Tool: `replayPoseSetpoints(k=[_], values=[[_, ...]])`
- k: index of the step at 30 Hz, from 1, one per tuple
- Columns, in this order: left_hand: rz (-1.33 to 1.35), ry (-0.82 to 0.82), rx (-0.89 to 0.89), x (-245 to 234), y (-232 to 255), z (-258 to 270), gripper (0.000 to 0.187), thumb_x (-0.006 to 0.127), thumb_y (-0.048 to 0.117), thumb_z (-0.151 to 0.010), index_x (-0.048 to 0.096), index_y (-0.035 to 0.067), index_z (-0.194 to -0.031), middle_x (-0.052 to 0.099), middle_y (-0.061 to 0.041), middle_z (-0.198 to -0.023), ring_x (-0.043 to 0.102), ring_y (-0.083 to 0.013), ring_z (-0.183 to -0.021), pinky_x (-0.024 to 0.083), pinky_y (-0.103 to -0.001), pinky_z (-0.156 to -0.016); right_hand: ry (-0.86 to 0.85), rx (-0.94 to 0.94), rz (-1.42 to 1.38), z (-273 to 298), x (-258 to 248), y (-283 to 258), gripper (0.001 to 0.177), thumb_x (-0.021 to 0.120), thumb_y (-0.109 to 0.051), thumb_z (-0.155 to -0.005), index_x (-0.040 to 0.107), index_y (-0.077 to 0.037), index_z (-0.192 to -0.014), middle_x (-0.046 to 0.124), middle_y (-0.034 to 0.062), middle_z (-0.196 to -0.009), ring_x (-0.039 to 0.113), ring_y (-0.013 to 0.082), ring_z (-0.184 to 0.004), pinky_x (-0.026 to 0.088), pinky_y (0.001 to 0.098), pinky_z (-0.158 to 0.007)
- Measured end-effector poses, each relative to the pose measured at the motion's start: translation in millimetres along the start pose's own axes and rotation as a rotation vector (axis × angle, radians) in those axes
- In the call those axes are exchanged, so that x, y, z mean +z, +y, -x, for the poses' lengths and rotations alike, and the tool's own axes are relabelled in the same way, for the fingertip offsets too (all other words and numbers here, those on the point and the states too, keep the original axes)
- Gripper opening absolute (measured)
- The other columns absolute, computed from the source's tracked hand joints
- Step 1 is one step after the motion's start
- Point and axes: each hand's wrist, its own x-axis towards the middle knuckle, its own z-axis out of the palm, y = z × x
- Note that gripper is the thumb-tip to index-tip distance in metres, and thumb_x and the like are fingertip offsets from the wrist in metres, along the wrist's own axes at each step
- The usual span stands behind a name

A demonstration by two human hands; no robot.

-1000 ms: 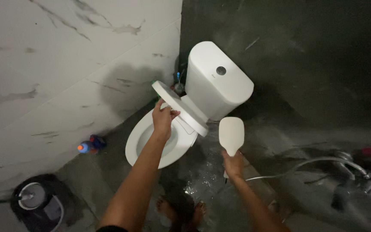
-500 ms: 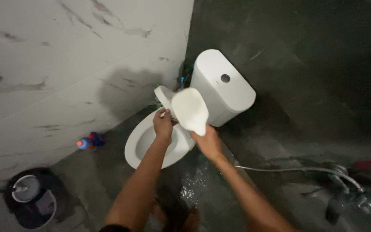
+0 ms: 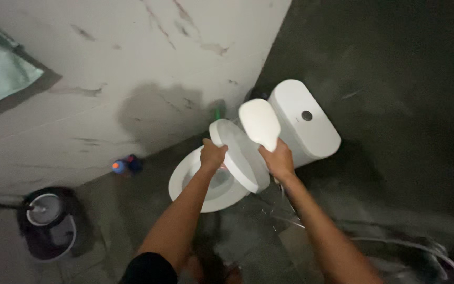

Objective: The person rinses a green toilet brush under a handheld shower head, then uses the shower to rinse the toilet seat, lid, and tank. Finally, the person uses a yellow cloth to wipe the toilet seat and lid dry.

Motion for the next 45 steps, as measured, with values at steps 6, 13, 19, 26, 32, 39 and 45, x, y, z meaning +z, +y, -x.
replayPoseSetpoints(k=[6, 13, 19, 26, 32, 39, 45], values=[[0.110, -0.023, -0.161, -20, -54, -16, 0.071, 0.066, 0.022, -0.088, 0.031, 0.003, -0.147, 0.064, -0.029, -0.123, 0.076, -0.0394, -0.091, 0.066, -0.046, -0.068, 0.134, 0.099, -0.011, 11, 1, 39, 0.036, 0.072, -0.025, -0.089, 0.069, 0.003, -0.111, 0.073, 0.0221, -0.094, 0.068, 0.0343, -0.085, 0.053, 0.0456, -0.077], [-0.025, 0.080, -0.339, -41, -142, -37, 0.066, 0.060, 0.021, -0.097, 0.031, 0.003, -0.153, 0.059, -0.026, -0.137, 0.069, -0.0399, -0.113, 0.062, -0.050, -0.090, 0.090, 0.235, -0.140, 36, 3, 93, 0.029, 0.070, -0.025, -0.088, 0.068, 0.002, -0.100, 0.066, 0.0089, -0.076, 0.057, 0.0160, -0.063, 0.046, 0.0363, -0.057], [0.001, 0.165, -0.333, -46, -257, -75, 0.061, 0.060, 0.018, -0.097, 0.039, 0.004, -0.153, 0.056, -0.027, -0.142, 0.064, -0.0415, -0.120, 0.056, -0.050, -0.098, 0.122, 0.389, -0.199, 51, 18, 156, 0.017, 0.066, -0.021, -0.091, 0.061, -0.005, -0.094, 0.062, 0.0089, -0.072, 0.056, 0.0174, -0.060, 0.045, 0.0364, -0.054], [0.173, 0.254, -0.425, -41, -350, -116, 0.056, 0.062, 0.012, -0.098, 0.046, 0.000, -0.150, 0.057, -0.028, -0.140, 0.062, -0.0413, -0.122, 0.052, -0.053, -0.102, 0.136, 0.519, -0.142, 60, 34, 202, 0.030, 0.071, -0.022, -0.087, 0.069, 0.000, -0.107, 0.070, 0.0105, -0.081, 0.062, 0.0189, -0.071, 0.048, 0.0364, -0.066], [0.124, 0.246, -0.236, -38, -403, -132, 0.053, 0.061, 0.010, -0.095, 0.053, -0.002, -0.146, 0.060, -0.025, -0.139, 0.061, -0.0380, -0.124, 0.050, -0.048, -0.104, 0.157, 0.648, -0.129, 75, 60, 243, 0.037, 0.072, -0.025, -0.090, 0.070, 0.003, -0.114, 0.070, 0.0139, -0.085, 0.061, 0.0219, -0.074, 0.048, 0.0386, -0.068], [-0.034, 0.206, -0.350, -24, -424, -122, 0.050, 0.062, 0.019, -0.096, 0.055, 0.004, -0.143, 0.061, -0.024, -0.137, 0.060, -0.0367, -0.125, 0.048, -0.046, -0.106, 0.425, 0.636, -0.107, 81, 74, 281, 0.048, 0.075, -0.016, -0.085, 0.069, 0.004, -0.128, 0.068, 0.0124, -0.092, 0.061, 0.0183, -0.081, 0.046, 0.0335, -0.075], [-0.184, 0.107, -0.236, 14, -371, -104, 0.047, 0.062, 0.026, -0.098, 0.057, 0.009, -0.141, 0.063, -0.022, -0.135, 0.059, -0.0356, -0.127, 0.047, -0.045, -0.107, 0.349, 0.643, -0.122, 67, 25, 226, 0.032, 0.069, -0.020, -0.094, 0.067, 0.006, -0.113, 0.062, 0.0136, -0.086, 0.057, 0.0223, -0.077, 0.044, 0.0386, -0.071]])
